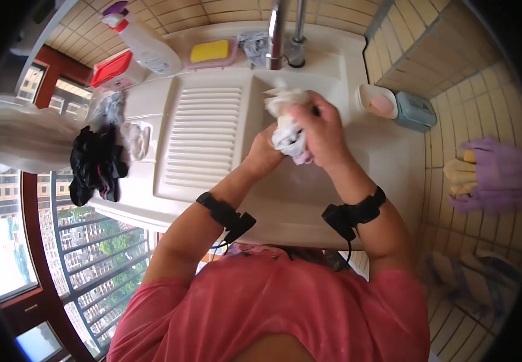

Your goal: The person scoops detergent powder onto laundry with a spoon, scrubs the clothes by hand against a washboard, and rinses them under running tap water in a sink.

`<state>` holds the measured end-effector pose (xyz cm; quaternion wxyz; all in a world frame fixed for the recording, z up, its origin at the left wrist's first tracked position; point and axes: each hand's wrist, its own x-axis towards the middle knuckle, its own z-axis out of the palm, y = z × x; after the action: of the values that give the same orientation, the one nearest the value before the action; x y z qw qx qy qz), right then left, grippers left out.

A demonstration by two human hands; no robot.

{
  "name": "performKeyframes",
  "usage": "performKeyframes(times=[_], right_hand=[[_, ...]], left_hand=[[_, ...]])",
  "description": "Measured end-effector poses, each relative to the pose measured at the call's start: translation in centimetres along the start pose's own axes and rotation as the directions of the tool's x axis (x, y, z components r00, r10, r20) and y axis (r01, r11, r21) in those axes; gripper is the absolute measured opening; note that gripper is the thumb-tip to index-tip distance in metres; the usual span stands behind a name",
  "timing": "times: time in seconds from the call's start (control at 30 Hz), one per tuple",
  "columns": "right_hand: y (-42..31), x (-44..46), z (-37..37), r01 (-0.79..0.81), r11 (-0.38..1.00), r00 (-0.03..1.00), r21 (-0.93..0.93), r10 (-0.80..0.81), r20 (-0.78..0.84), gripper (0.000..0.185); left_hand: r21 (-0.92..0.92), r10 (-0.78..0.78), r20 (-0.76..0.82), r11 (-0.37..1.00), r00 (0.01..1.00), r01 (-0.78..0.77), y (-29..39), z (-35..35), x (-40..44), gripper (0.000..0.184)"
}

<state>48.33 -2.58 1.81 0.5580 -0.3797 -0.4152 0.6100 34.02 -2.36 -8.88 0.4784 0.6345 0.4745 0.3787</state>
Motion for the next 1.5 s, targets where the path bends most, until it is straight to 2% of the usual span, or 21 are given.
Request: performKeyframes(times=[0.03,0.1,0.17,0.2,0.3,0.4,0.47,0.5,0.57,0.67,0.73,0.8,0.93,0.97,1.03,1.13,1.2,1.27,1.33,1.4,1.5], right_hand=[[0.1,0.2,-0.2,0.007,1.000,1.000,0.003,-0.007,0.015,0.026],[1.4,1.0,-0.6,0.016,0.994,0.966,0.110,0.013,-0.257,0.029],[4.0,2.2,0.8,0.048,0.994,0.955,0.102,-0.016,-0.295,0.029],[5.5,2.9,1.7,0.075,0.993,0.941,0.095,-0.039,-0.336,0.030],[8.0,5.4,6.6,0.187,0.982,0.952,-0.035,-0.190,-0.239,0.023],[12.3,7.7,9.8,0.344,0.881,0.925,-0.323,-0.378,-0.046,0.022],[14.4,6.4,10.5,0.098,0.755,0.992,-0.648,-0.129,-0.001,0.026],[14.7,5.2,10.7,0.091,0.753,0.992,-0.652,-0.128,-0.010,0.026],[15.1,2.5,10.8,0.357,0.555,0.930,-0.751,-0.286,0.231,0.030],[15.5,-0.7,11.2,0.567,0.376,0.823,-0.732,-0.278,0.495,0.024],[16.5,1.9,11.5,0.539,0.299,0.838,-0.787,-0.281,0.468,0.024],[17.3,5.7,12.2,0.459,0.184,0.868,-0.869,-0.302,0.394,0.024],[17.9,12.5,14.0,0.279,0.180,0.890,-0.943,-0.416,0.184,0.021],[17.7,12.5,14.3,0.222,0.188,0.918,-0.957,-0.370,0.141,0.022],[17.4,9.5,13.5,0.307,0.202,0.905,-0.930,-0.365,0.220,0.023],[16.5,3.4,11.9,0.530,0.209,0.831,-0.822,-0.320,0.455,0.030],[16.2,-0.1,11.6,0.575,0.271,0.809,-0.772,-0.332,0.486,0.031],[16.9,2.8,11.3,0.617,0.295,0.777,-0.729,-0.376,0.505,0.029],[18.0,9.2,12.6,0.401,0.261,0.889,-0.878,-0.343,0.304,0.026],[18.9,14.9,13.7,0.340,0.243,0.852,-0.908,-0.489,0.188,0.024],[18.0,13.7,14.3,0.310,0.255,0.870,-0.916,-0.464,0.165,0.024]], left_hand=[[-0.235,-0.294,0.106,0.921,0.950,0.311,2.8,-2.0,-0.3,0.038],[-0.228,-0.231,0.001,0.947,0.973,0.225,3.2,-4.7,-0.5,0.040],[-0.187,-0.098,-0.123,0.980,0.988,0.074,2.6,-7.2,-0.3,0.051],[-0.068,-0.078,-0.149,0.995,0.986,0.069,3.6,-9.3,-0.6,0.056],[0.011,0.054,-0.228,0.999,0.972,-0.053,2.8,-15.0,-1.1,0.059],[0.369,0.115,-0.230,0.929,0.966,-0.023,-1.4,-19.7,-2.5,0.065],[0.550,0.047,-0.155,0.834,0.987,0.046,-2.2,-21.0,-5.1,0.065],[0.614,0.094,-0.144,0.789,0.985,0.015,-2.3,-20.8,-6.5,0.060],[0.660,0.153,-0.174,0.751,0.973,0.000,-2.5,-19.6,-8.4,0.048],[0.755,0.151,-0.211,0.653,0.966,0.063,-5.1,-17.0,-10.1,0.026],[0.764,0.126,-0.197,0.641,0.972,0.072,-5.3,-17.3,-7.9,0.023],[0.844,0.139,-0.144,0.535,0.980,0.048,-5.7,-18.5,-3.4,0.026],[0.804,0.330,-0.443,0.557,0.833,0.207,-6.3,-18.8,4.0,0.025],[0.807,0.328,-0.435,0.554,0.838,0.202,-6.2,-18.7,3.3,0.025],[0.826,0.079,-0.318,0.513,0.945,0.235,-5.1,-18.9,1.7,0.018],[0.850,0.150,-0.048,0.525,0.987,-0.039,-5.5,-18.9,-5.3,0.016],[0.804,0.148,0.123,0.564,0.981,-0.185,-4.6,-18.9,-7.9,0.023],[0.787,0.198,0.214,0.545,0.956,-0.289,-6.5,-19.9,-4.7,0.024],[0.858,0.141,0.006,0.508,0.990,-0.078,-5.9,-20.3,1.4,0.022],[0.780,0.160,-0.270,0.614,0.949,0.118,-5.5,-20.3,5.8,0.021],[0.792,0.115,-0.392,0.547,0.913,0.271,-5.5,-19.5,4.9,0.020]])
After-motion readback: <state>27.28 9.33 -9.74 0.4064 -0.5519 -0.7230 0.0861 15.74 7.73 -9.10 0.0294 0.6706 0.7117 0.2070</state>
